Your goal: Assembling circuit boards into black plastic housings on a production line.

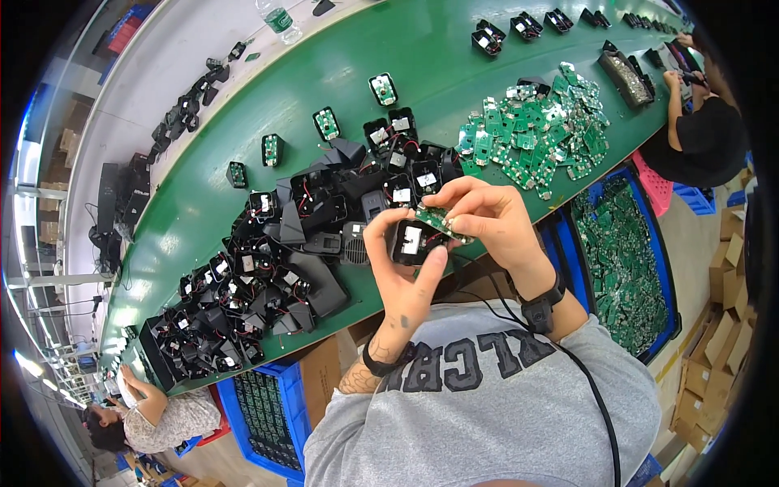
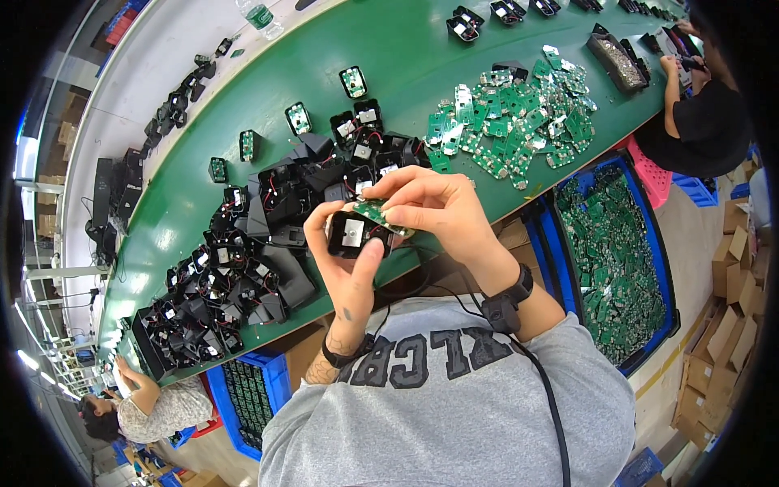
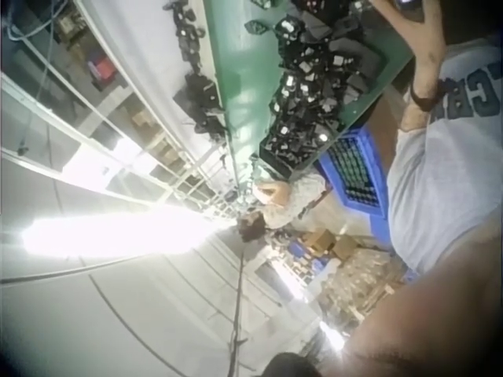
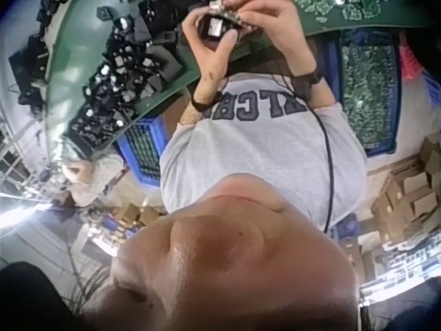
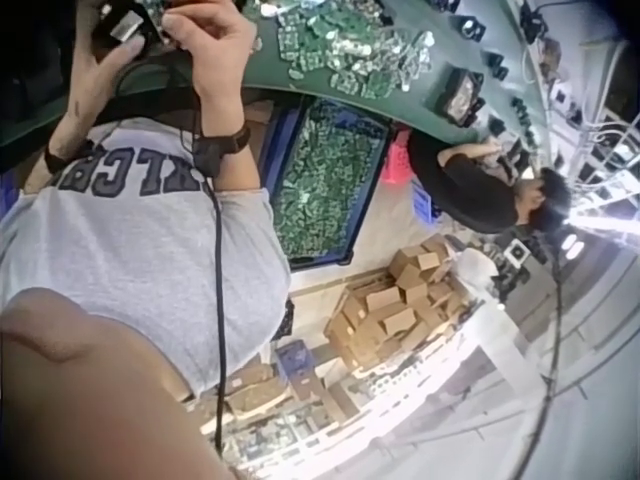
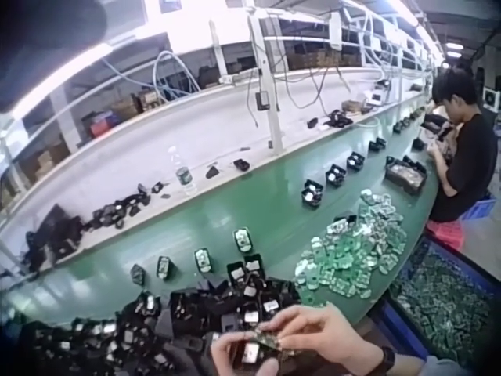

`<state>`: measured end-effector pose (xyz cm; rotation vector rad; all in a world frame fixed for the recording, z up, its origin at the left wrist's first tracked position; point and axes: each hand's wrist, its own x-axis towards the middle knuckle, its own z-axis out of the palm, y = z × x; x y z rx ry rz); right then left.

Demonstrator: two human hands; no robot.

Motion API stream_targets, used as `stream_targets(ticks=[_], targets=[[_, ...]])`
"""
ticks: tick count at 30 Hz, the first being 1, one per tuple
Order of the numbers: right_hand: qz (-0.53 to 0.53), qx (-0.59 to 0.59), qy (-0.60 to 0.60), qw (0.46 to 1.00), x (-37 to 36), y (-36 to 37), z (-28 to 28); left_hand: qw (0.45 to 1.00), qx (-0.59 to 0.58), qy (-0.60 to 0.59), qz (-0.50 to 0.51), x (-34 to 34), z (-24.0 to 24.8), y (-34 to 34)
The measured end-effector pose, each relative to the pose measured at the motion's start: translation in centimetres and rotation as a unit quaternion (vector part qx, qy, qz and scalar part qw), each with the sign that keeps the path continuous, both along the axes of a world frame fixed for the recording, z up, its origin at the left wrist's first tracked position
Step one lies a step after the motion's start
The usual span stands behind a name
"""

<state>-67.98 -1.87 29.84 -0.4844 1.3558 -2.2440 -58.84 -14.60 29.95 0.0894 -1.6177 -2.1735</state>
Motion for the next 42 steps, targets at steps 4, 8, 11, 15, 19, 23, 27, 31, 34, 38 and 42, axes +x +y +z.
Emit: stream_targets(ticks=[4,8,11,15,19,23,27,31,34,38,42], targets=[[-0.014,-0.014,0.146,0.989,0.2,-0.4,0.0,0.997,-0.054,-0.032,0.037,-0.4,-0.5,-0.9],[0.034,-0.029,0.174,0.984,-0.1,-0.2,-0.5,0.989,0.093,-0.107,-0.029,-0.5,-0.6,-1.9],[0.005,-0.018,0.21,0.978,0.1,-0.7,-1.1,0.993,0.091,-0.068,-0.01,-0.6,-0.9,-1.9],[-0.046,0.02,0.197,0.979,0.1,-0.8,-1.1,0.997,-0.01,-0.021,0.068,-1.2,-0.6,-1.7],[-0.069,0.041,0.196,0.977,1.1,-1.0,-0.6,0.984,-0.064,0.054,0.157,-1.5,-0.7,-1.2],[-0.029,0.033,0.07,0.997,1.2,-1.1,-0.1,0.928,-0.266,0.17,0.198,-1.6,-1.5,-1.7],[0.011,0.006,-0.006,1.0,1.1,-1.0,-0.4,0.888,-0.357,0.233,0.172,-1.9,-1.4,-2.2],[0.029,0.018,-0.027,0.999,1.1,-0.8,0.1,0.876,-0.367,0.271,0.157,-1.8,-1.7,-2.5],[0.041,0.005,-0.031,0.999,1.1,-0.8,0.0,0.873,-0.383,0.265,0.144,-1.5,-1.3,-2.5],[0.073,0.025,-0.037,0.996,0.7,-0.4,-0.2,0.877,-0.364,0.293,0.109,-1.3,-1.2,-3.5],[0.077,0.012,-0.073,0.994,0.7,-0.4,-0.6,0.86,-0.426,0.279,0.043,-1.1,-0.4,-4.0]])
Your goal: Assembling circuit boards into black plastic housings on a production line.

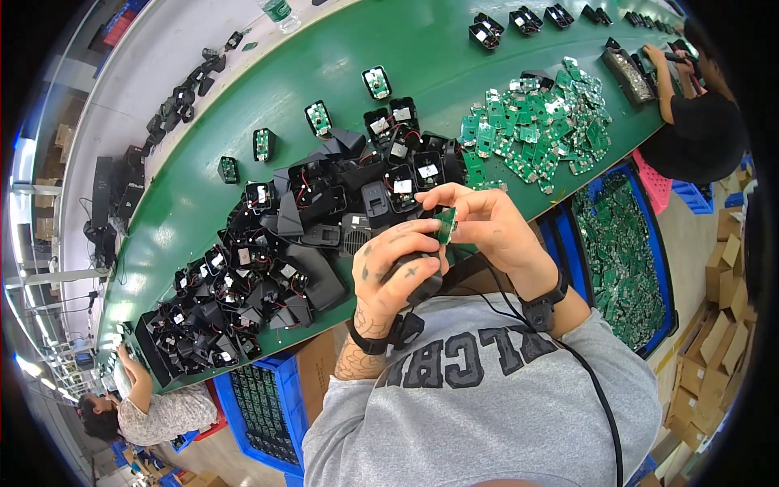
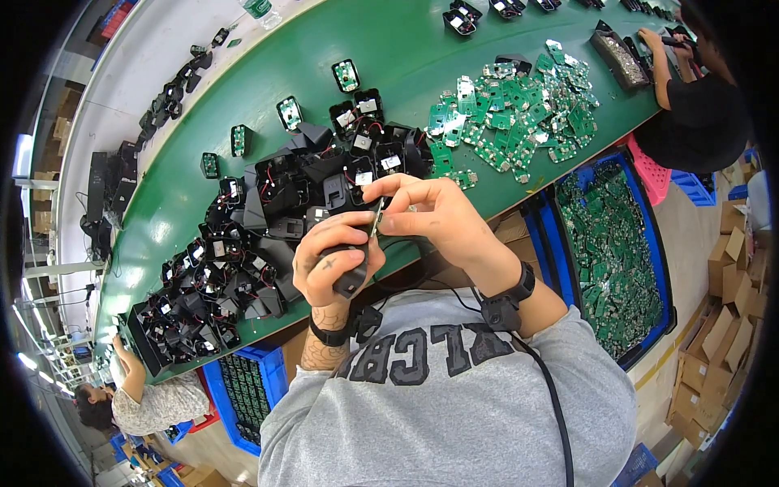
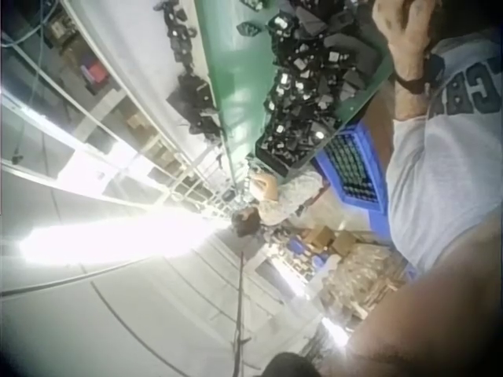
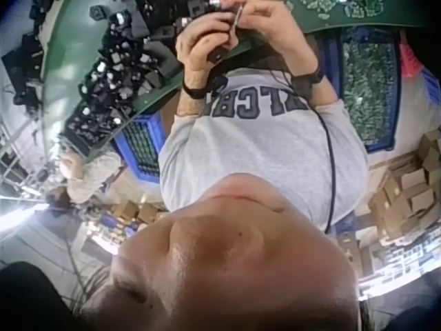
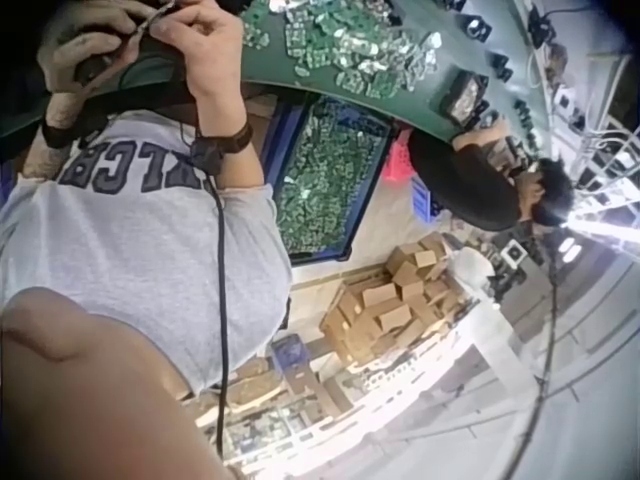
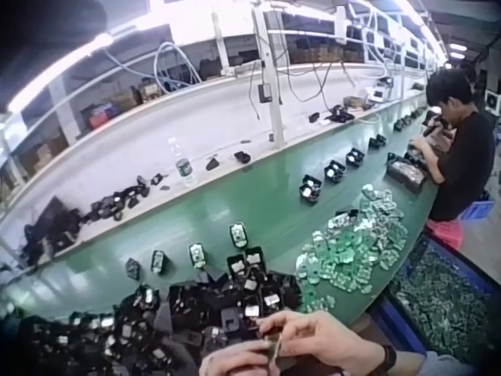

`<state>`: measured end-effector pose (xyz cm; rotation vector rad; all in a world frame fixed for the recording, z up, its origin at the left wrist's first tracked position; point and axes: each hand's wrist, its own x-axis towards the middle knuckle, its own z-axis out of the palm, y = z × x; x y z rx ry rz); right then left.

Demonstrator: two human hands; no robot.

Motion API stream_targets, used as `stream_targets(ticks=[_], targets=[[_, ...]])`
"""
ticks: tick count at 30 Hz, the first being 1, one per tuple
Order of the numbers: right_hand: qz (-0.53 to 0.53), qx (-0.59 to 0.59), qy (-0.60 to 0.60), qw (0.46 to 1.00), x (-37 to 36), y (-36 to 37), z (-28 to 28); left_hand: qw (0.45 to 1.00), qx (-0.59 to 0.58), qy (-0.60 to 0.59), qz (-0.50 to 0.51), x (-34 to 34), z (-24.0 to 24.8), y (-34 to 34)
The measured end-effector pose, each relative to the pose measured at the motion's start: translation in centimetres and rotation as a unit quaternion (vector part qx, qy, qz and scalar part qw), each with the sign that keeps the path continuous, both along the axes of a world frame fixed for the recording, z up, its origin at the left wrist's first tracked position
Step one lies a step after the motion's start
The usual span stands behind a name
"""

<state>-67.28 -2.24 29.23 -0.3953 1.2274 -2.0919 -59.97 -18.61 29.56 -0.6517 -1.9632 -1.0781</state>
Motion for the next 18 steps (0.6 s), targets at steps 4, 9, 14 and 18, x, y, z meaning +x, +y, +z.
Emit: stream_targets(ticks=[4,9,14,18], targets=[[-0.029,0.008,0.043,0.999,0.1,-0.4,0.2,0.996,0.074,0.024,0.036,-0.4,-0.5,0.8],[-0.048,-0.031,0.022,0.998,0.0,-0.6,-0.5,0.993,0.107,-0.011,0.045,-0.2,-1.2,1.1],[-0.026,-0.011,0.089,0.996,-0.3,0.1,-0.5,0.978,0.197,-0.052,0.039,0.3,-0.9,2.3],[-0.099,-0.012,0.148,0.984,0.2,-0.8,1.6,0.922,0.37,-0.109,0.037,0.0,-1.4,2.8]])
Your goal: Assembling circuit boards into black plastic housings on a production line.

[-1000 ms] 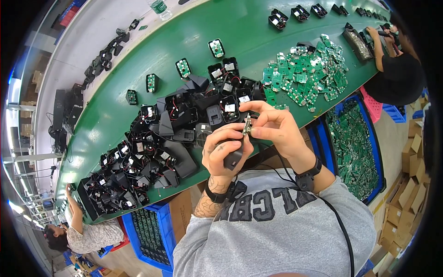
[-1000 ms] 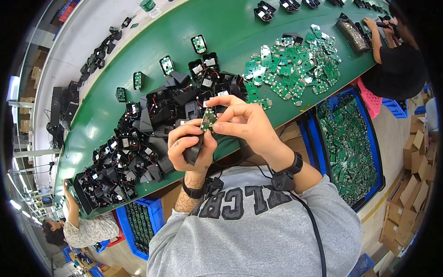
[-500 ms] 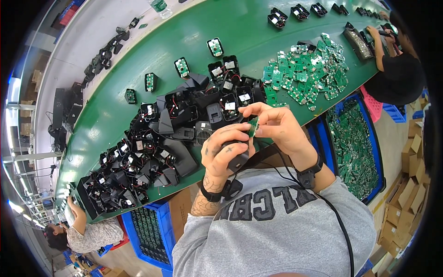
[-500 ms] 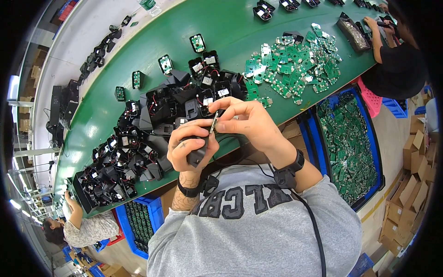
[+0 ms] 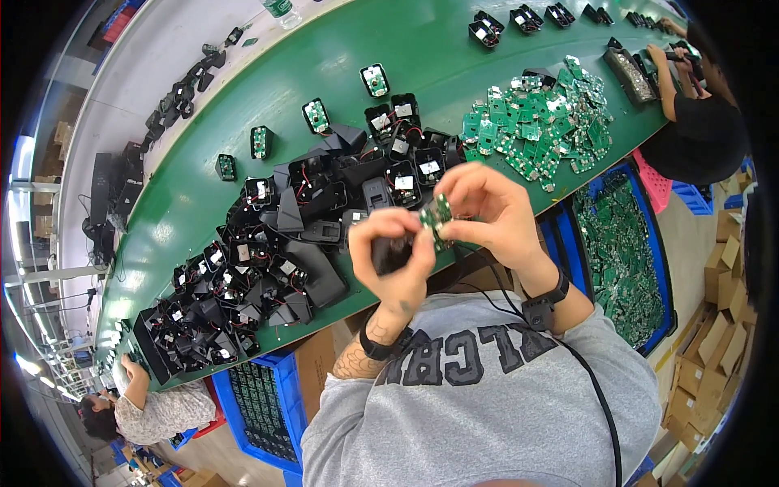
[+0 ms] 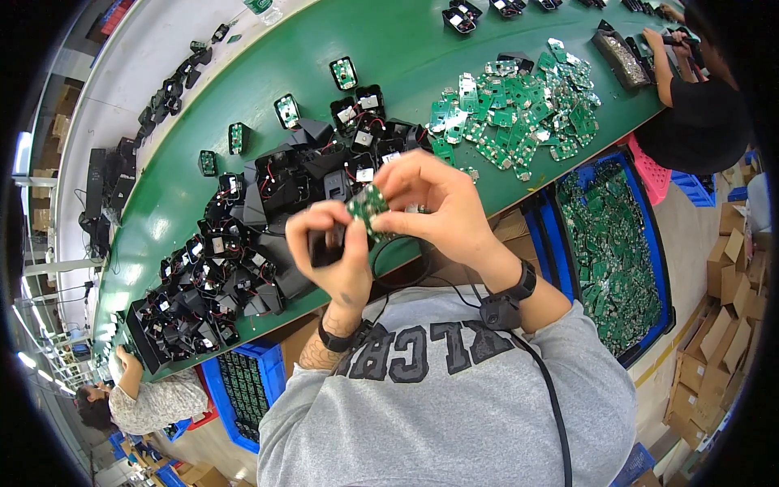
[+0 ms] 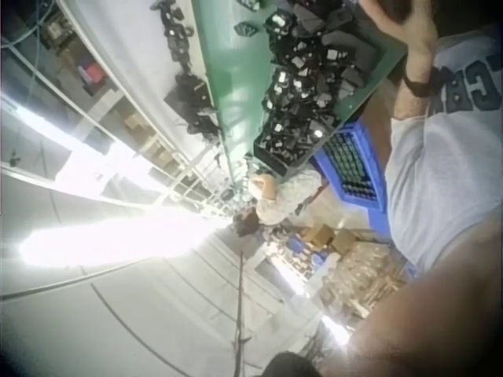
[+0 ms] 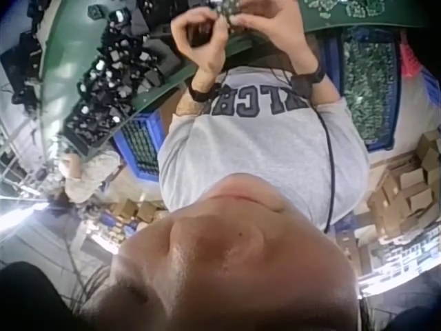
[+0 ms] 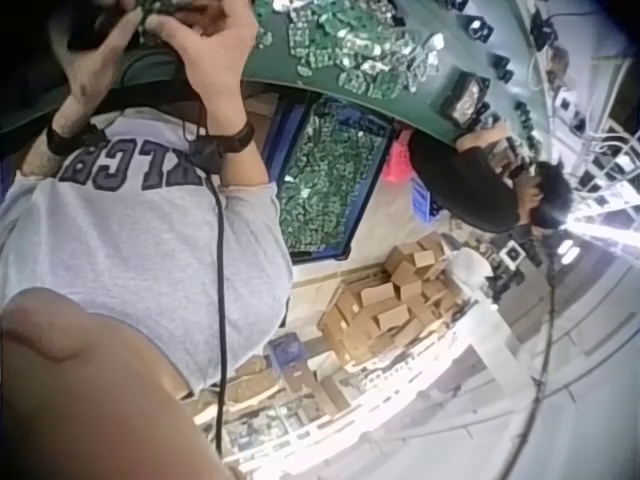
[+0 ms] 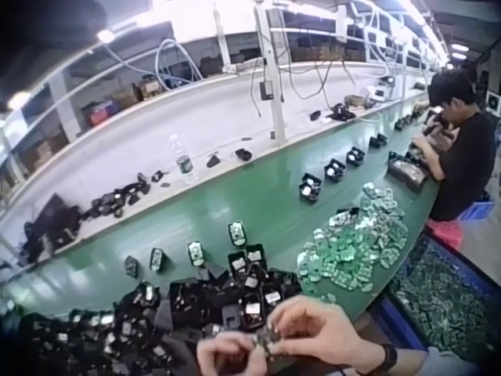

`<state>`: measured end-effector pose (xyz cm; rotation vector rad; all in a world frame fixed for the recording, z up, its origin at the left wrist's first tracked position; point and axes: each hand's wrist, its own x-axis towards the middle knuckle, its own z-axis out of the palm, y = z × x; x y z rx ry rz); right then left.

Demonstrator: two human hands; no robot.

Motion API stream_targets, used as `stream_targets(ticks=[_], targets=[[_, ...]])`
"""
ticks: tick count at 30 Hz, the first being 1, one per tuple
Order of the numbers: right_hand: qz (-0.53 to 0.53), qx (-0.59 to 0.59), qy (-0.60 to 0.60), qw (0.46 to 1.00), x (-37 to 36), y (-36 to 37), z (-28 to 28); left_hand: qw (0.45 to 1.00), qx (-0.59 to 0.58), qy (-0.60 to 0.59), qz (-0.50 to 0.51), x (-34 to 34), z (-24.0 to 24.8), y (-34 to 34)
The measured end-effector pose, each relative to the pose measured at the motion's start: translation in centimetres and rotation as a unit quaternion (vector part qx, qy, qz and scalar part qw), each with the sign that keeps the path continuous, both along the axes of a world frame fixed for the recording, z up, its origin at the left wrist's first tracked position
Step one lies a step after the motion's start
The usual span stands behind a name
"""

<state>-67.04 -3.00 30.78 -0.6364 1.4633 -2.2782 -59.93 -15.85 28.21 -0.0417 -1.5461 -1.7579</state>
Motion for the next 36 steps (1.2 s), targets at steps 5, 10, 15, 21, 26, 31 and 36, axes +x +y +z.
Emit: stream_targets(ticks=[5,10,15,21,26,31,36], targets=[[0.015,0.214,0.452,0.866,-2.9,1.8,1.6,0.95,0.262,-0.139,-0.099,-0.7,0.9,-1.1],[0.028,0.202,0.384,0.9,-3.0,1.9,0.9,0.907,0.272,-0.237,-0.218,0.0,1.8,-1.8],[-0.038,0.174,0.356,0.917,-2.5,1.4,-0.3,0.891,0.203,-0.246,-0.323,0.1,2.1,-2.6],[-0.088,0.181,0.523,0.828,-1.8,0.4,-0.9,0.96,0.081,-0.189,-0.19,-0.2,0.0,-2.5],[-0.087,0.197,0.546,0.81,-1.8,0.5,-0.4,0.88,0.283,-0.205,-0.321,0.7,1.4,-2.3],[-0.094,0.24,0.56,0.788,-1.5,0.6,0.2,0.919,0.182,-0.216,-0.275,1.3,1.9,-1.5],[-0.086,0.263,0.577,0.768,-1.0,1.1,0.8,0.921,0.21,-0.203,-0.259,1.5,2.2,-0.9]])
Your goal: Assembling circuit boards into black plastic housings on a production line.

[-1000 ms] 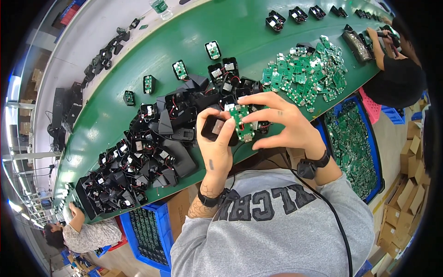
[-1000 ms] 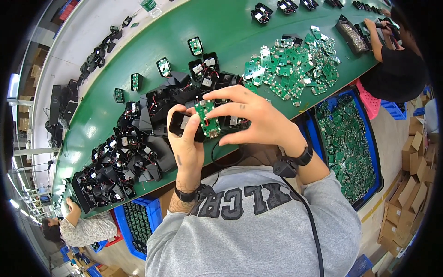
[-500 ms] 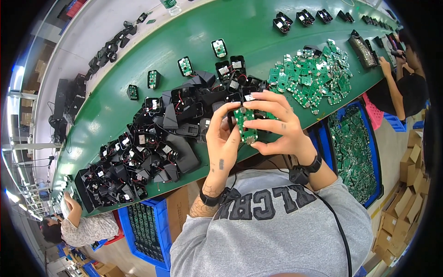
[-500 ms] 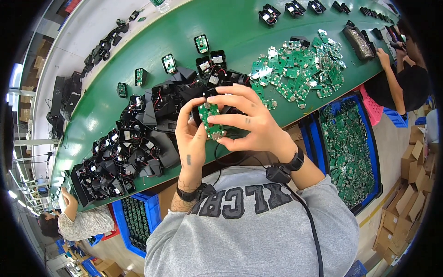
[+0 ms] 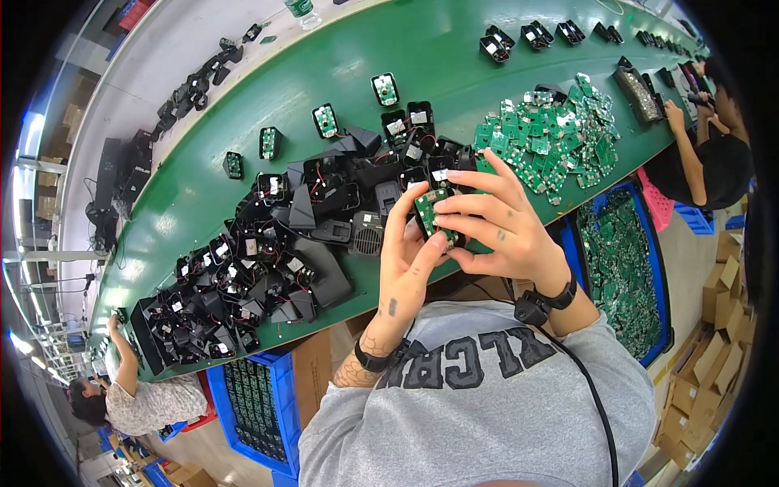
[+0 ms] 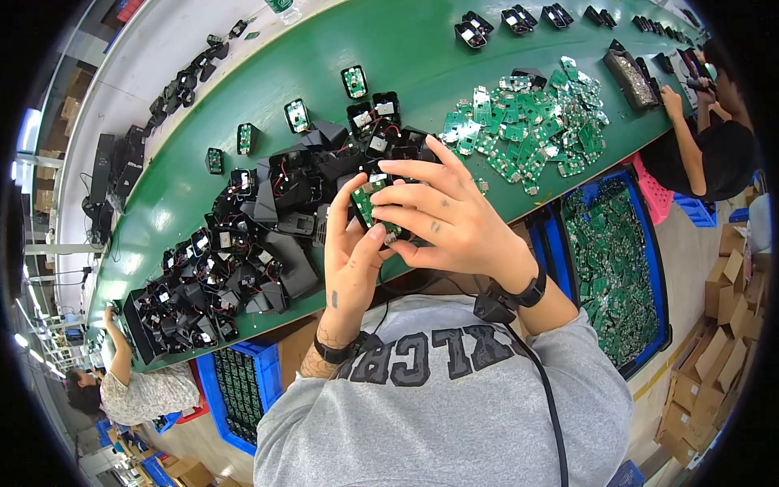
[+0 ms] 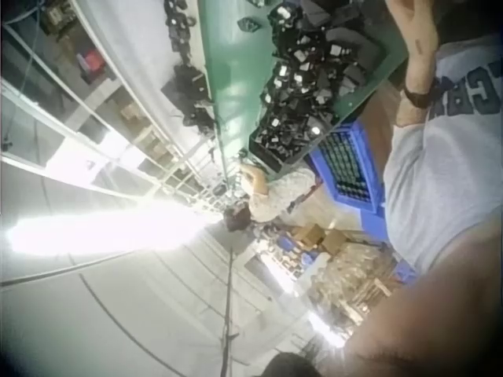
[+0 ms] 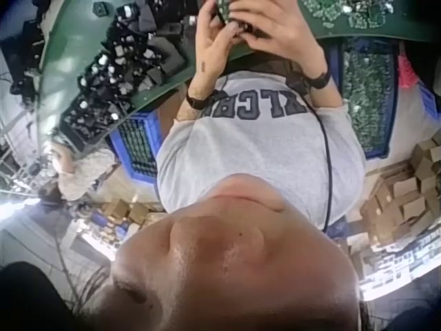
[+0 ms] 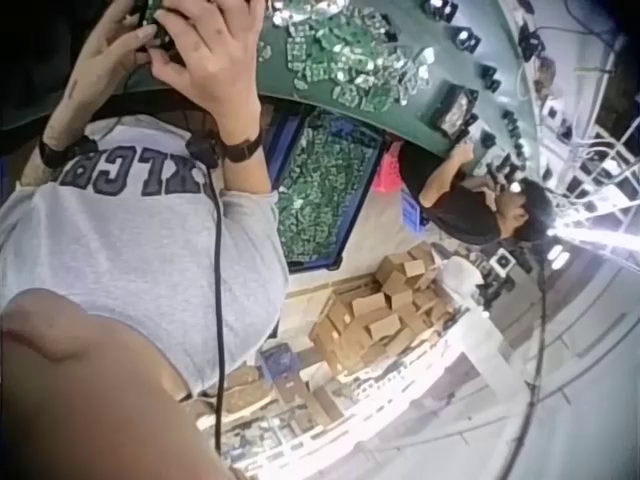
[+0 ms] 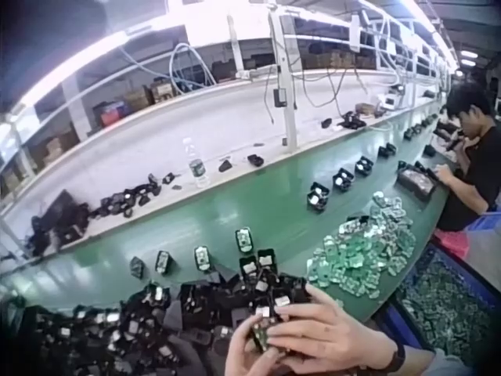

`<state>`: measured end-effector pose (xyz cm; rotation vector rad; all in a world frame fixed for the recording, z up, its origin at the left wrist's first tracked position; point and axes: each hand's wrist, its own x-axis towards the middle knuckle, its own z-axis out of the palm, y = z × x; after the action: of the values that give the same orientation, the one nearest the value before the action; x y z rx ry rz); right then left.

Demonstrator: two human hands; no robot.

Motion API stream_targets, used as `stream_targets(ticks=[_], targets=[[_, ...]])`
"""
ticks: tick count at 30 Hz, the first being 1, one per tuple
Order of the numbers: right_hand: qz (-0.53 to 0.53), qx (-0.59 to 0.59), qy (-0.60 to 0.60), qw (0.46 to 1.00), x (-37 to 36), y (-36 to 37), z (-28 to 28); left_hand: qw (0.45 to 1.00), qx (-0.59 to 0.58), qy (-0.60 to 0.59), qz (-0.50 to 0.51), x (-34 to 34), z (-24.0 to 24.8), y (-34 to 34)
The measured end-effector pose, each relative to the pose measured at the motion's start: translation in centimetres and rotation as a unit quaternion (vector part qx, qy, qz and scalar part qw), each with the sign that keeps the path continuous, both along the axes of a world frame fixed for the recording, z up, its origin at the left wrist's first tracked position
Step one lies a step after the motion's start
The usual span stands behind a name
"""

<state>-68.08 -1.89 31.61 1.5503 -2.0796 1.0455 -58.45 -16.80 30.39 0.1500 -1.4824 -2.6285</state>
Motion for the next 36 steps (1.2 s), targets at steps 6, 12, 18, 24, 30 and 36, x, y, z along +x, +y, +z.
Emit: stream_targets(ticks=[6,12,18,24,30,36], targets=[[0.011,0.006,-0.002,1.0,-0.2,0.0,0.1,0.999,-0.022,0.024,0.009,-0.2,-0.3,-0.1],[0.012,0.038,-0.014,0.999,0.0,0.3,1.0,1.0,-0.003,0.023,0.021,-0.3,-0.9,0.4],[0.069,-0.196,-0.613,0.762,0.7,-1.2,-1.9,0.994,-0.101,0.043,0.012,-0.7,-1.1,1.4],[0.074,-0.186,-0.624,0.755,0.6,-1.5,-1.1,0.973,-0.196,0.106,0.068,-0.9,-2.1,1.8],[0.151,-0.127,-0.544,0.816,-4.4,-3.9,-2.7,0.983,-0.16,0.04,0.085,-2.6,-1.9,0.1],[-0.151,-0.078,-0.303,0.938,-23.9,-7.0,-7.1,0.973,-0.202,0.008,0.109,-0.5,-1.3,-2.5]])
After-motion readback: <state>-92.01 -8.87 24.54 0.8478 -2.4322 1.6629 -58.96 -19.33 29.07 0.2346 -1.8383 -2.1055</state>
